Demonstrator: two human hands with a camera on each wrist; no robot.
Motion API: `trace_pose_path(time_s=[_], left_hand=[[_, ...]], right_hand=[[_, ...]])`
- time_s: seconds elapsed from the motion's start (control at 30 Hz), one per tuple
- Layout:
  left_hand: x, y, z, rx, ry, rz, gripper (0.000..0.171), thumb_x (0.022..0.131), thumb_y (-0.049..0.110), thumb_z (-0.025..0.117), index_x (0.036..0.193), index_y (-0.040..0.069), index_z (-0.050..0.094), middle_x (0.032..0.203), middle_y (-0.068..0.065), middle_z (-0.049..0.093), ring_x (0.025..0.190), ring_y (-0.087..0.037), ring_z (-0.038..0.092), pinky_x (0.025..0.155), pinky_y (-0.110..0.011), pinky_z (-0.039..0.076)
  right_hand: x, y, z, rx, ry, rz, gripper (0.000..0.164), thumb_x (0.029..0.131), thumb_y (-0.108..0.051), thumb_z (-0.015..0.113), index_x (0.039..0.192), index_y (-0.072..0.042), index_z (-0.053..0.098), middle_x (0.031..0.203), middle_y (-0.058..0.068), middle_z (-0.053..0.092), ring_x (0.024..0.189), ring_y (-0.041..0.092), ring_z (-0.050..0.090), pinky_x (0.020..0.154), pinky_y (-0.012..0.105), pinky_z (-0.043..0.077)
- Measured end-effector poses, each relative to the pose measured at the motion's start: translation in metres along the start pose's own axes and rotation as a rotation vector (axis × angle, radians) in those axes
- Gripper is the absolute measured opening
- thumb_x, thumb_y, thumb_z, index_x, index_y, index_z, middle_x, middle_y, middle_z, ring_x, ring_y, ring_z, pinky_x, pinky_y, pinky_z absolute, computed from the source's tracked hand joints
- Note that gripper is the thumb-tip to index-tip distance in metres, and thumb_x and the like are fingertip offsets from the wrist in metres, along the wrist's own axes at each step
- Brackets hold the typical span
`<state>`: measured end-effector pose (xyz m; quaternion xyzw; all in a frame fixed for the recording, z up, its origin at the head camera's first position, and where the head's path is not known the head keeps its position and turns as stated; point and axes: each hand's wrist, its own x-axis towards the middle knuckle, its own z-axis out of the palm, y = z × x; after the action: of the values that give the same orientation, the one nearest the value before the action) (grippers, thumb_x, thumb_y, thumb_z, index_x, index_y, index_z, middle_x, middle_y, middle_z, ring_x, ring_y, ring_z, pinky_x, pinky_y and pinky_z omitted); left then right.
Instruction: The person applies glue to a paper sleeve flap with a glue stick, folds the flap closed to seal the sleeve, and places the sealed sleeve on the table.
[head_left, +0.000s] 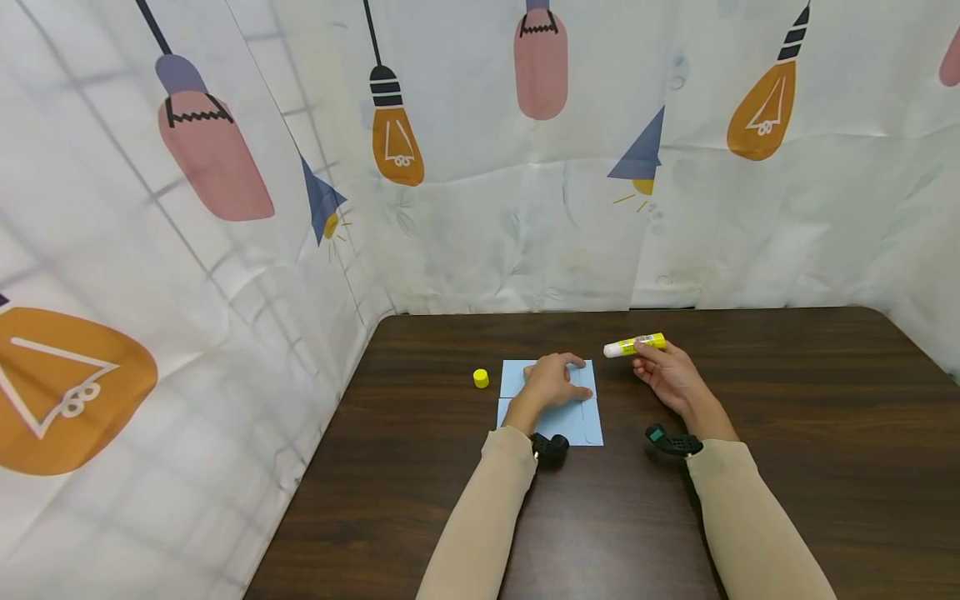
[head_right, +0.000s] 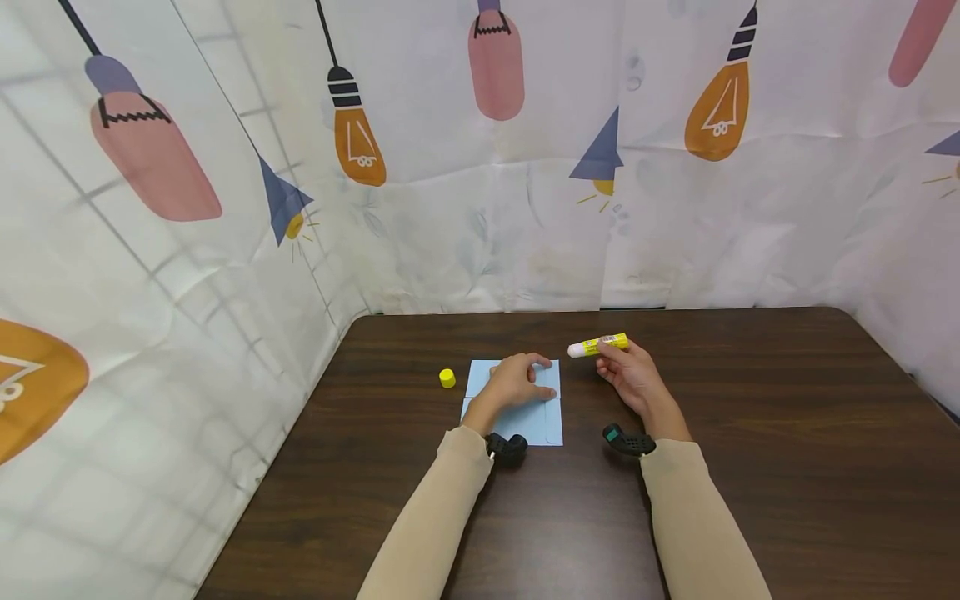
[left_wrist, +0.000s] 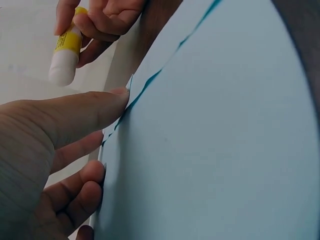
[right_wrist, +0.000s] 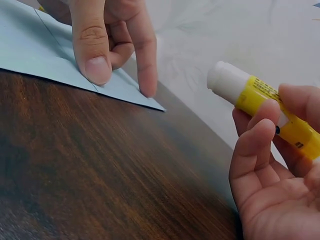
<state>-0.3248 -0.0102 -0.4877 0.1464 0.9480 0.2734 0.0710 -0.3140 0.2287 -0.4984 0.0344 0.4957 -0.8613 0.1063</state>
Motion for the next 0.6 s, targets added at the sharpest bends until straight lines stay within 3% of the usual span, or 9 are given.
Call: trace_pose_path(time_s=[0.3,0.6], left_hand=[[-0.0034,-0.0012,0.0015,0.031,0.0,0.012,0.053,0.086,0.043,0.082,0.135,0.031,0.067,0.083,0.007,0.052,0.085,-0.011,0.047,0.08,-0.034,0.029],[-0.0069,-0.0025,0.0026,0.022,0.003,0.037,0.051,0.089,0.04,0.079,0.137,0.03,0.066,0.083,0.006,0.049,0.086,-0.011,0.044,0.08,-0.034,0.028]], right_hand=[[0.0009,0.0012,0.0001,-0.045,-0.006,-0.001,0.013,0.103,-0.014,0.061,0.111,-0.01,0.053,0.084,0.001,0.066,0.068,0.008,0.064,0.069,0.02,0.056],[-0.0021,0.0003,-0.001,-0.123,-0.031,0.01,0.019,0.103,-0.017,0.062,0.115,-0.007,0.051,0.087,0.0,0.066,0.07,0.007,0.063,0.07,0.018,0.055]])
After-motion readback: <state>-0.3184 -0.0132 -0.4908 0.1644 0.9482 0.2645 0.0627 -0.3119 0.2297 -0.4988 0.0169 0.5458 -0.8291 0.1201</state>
